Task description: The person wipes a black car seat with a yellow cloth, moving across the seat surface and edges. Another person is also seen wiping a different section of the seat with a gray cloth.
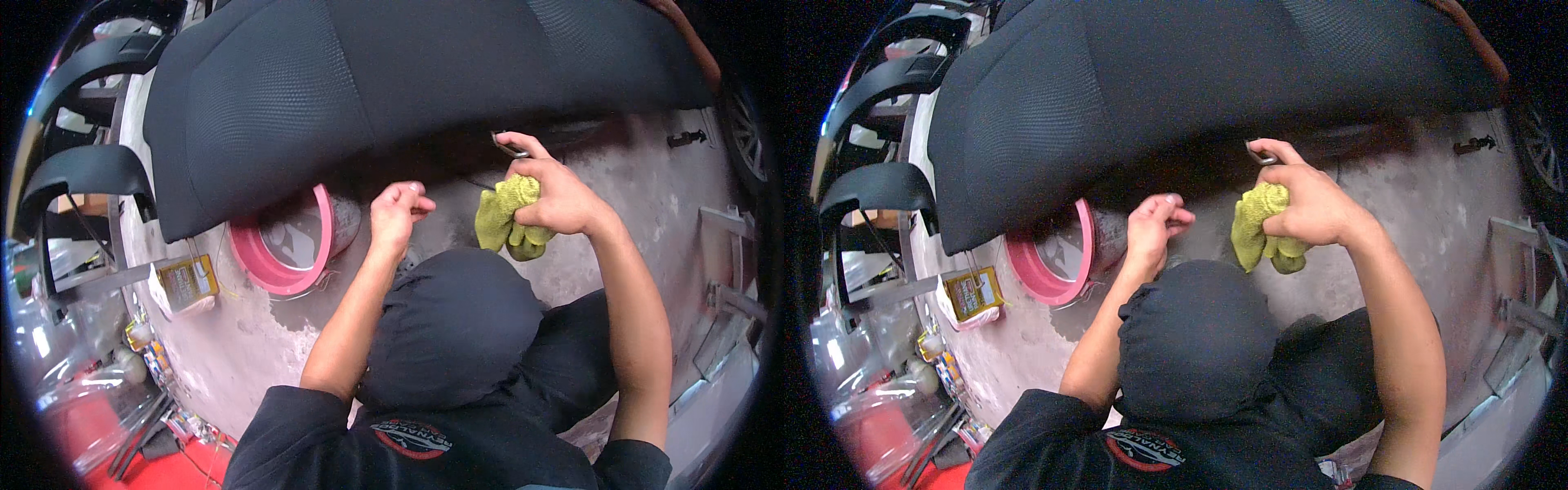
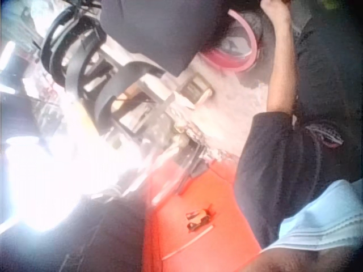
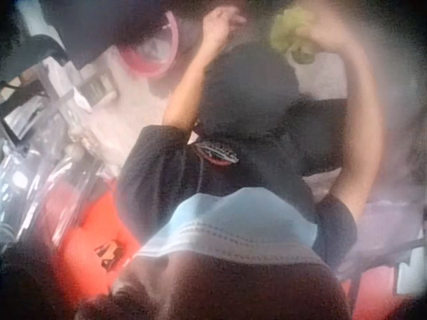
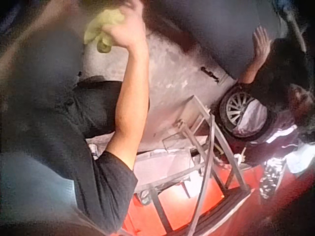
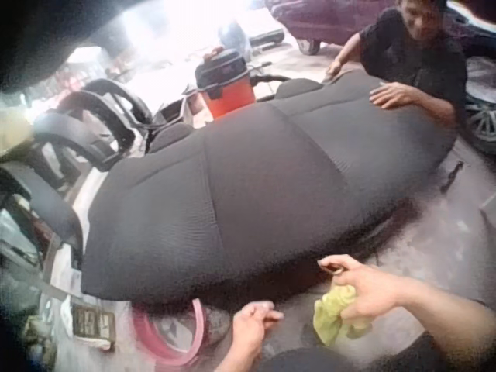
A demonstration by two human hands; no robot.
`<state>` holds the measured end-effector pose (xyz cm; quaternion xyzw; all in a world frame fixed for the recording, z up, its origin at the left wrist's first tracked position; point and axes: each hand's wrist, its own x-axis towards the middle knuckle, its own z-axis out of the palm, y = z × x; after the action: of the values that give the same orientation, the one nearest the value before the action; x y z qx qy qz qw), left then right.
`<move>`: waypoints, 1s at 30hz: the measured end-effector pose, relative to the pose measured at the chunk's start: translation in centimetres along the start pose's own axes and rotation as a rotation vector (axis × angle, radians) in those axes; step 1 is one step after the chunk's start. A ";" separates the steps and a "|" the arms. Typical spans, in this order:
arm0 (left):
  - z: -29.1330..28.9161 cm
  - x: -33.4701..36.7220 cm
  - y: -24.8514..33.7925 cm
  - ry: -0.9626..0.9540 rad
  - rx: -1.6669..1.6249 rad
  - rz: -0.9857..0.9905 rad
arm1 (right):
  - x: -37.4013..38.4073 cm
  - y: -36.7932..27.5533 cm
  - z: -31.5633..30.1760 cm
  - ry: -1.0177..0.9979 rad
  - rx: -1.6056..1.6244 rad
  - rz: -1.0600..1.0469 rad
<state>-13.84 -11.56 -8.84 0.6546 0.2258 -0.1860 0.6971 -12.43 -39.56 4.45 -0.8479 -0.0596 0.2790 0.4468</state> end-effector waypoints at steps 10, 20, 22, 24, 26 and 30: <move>-2.9 -2.5 7.0 0.621 0.383 0.766 | 0.1 1.2 0.3 0.057 -0.051 -0.106; -4.0 0.4 8.0 0.681 0.858 1.097 | 0.3 1.2 0.3 0.037 -0.031 -0.101; -4.0 0.5 7.8 0.708 0.822 1.074 | 0.4 1.0 0.3 0.037 -0.049 -0.095; -4.0 0.9 8.0 0.705 0.834 1.072 | 0.4 1.1 0.4 0.051 -0.055 -0.114; -4.2 1.5 8.2 0.716 0.872 1.088 | 0.4 1.2 0.4 0.065 -0.054 -0.138; -4.3 -0.3 7.3 0.668 0.801 0.991 | 0.4 1.3 0.6 0.050 0.000 -0.126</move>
<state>-10.34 -6.75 -2.79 0.9075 0.0175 0.2939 0.2996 -12.65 -39.74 2.95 -0.8492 -0.1016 0.2292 0.4648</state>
